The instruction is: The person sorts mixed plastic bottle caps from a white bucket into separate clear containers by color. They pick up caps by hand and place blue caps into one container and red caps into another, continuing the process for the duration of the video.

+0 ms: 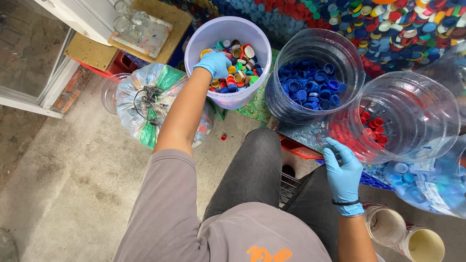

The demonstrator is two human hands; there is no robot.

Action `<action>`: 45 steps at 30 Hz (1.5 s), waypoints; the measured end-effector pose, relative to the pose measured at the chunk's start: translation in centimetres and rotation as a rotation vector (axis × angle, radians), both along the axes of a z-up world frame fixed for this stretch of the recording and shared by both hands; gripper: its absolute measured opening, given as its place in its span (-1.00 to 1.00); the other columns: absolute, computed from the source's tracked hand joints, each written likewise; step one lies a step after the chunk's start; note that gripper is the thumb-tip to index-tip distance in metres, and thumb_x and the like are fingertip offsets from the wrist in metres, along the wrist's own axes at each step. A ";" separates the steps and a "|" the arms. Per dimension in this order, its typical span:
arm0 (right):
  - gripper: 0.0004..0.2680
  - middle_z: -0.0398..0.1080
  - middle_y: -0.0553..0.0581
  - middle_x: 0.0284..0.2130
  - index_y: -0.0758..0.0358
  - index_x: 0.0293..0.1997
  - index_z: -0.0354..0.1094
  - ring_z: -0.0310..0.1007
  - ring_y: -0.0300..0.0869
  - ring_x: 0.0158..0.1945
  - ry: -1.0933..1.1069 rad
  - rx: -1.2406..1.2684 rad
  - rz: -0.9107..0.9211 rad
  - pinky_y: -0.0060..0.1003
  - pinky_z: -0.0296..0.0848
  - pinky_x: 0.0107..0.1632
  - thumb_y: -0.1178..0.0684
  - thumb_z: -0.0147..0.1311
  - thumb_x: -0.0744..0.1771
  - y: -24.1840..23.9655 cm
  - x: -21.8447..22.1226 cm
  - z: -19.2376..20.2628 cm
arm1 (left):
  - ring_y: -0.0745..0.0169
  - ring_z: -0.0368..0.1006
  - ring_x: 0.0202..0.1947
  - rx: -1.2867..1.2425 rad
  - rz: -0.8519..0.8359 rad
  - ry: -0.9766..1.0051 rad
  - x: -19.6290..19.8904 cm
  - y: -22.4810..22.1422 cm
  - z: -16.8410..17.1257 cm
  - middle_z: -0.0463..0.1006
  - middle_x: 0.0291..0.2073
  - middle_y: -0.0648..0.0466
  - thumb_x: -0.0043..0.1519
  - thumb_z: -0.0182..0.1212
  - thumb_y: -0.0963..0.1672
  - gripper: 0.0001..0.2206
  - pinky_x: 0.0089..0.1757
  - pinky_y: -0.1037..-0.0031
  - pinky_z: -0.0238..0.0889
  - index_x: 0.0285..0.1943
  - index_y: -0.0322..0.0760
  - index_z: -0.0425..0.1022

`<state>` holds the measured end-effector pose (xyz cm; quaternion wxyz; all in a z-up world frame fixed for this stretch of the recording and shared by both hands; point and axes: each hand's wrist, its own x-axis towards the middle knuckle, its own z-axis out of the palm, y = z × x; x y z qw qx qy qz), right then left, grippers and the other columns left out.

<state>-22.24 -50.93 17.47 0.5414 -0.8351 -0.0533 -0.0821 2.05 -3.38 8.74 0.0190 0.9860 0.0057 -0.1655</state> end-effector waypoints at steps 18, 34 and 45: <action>-0.81 0.50 0.36 -0.05 0.30 0.15 0.50 0.50 0.10 -0.03 0.042 0.048 -0.005 0.11 0.45 0.13 0.24 0.20 0.40 -0.1 -0.3 -1.2 | -0.11 0.55 0.07 -0.097 -0.060 0.093 -1.3 0.5 -0.7 0.69 -0.06 0.09 0.17 0.25 -0.09 -0.77 0.09 0.01 0.31 -0.02 0.06 0.70; -0.80 0.51 0.38 -0.07 0.30 0.15 0.50 0.51 0.14 -0.04 0.046 0.030 0.026 0.08 0.47 0.10 0.23 0.19 0.39 0.6 -0.2 -1.7 | -0.13 0.63 -0.06 -0.955 0.377 0.327 -5.3 -0.9 6.9 0.58 0.08 -0.23 0.31 -0.13 -0.31 -0.62 -0.08 0.16 0.53 0.13 -0.19 0.58; -0.80 0.50 0.38 -0.04 0.30 0.17 0.49 0.51 0.15 -0.01 0.073 0.026 0.017 0.11 0.48 0.10 0.21 0.19 0.40 -0.1 -0.2 -1.8 | -0.19 0.55 0.03 -0.358 0.114 -0.190 -1.5 -2.1 3.6 0.67 -0.14 0.00 0.17 0.31 0.09 -0.73 0.04 0.08 0.39 -0.17 -0.04 0.65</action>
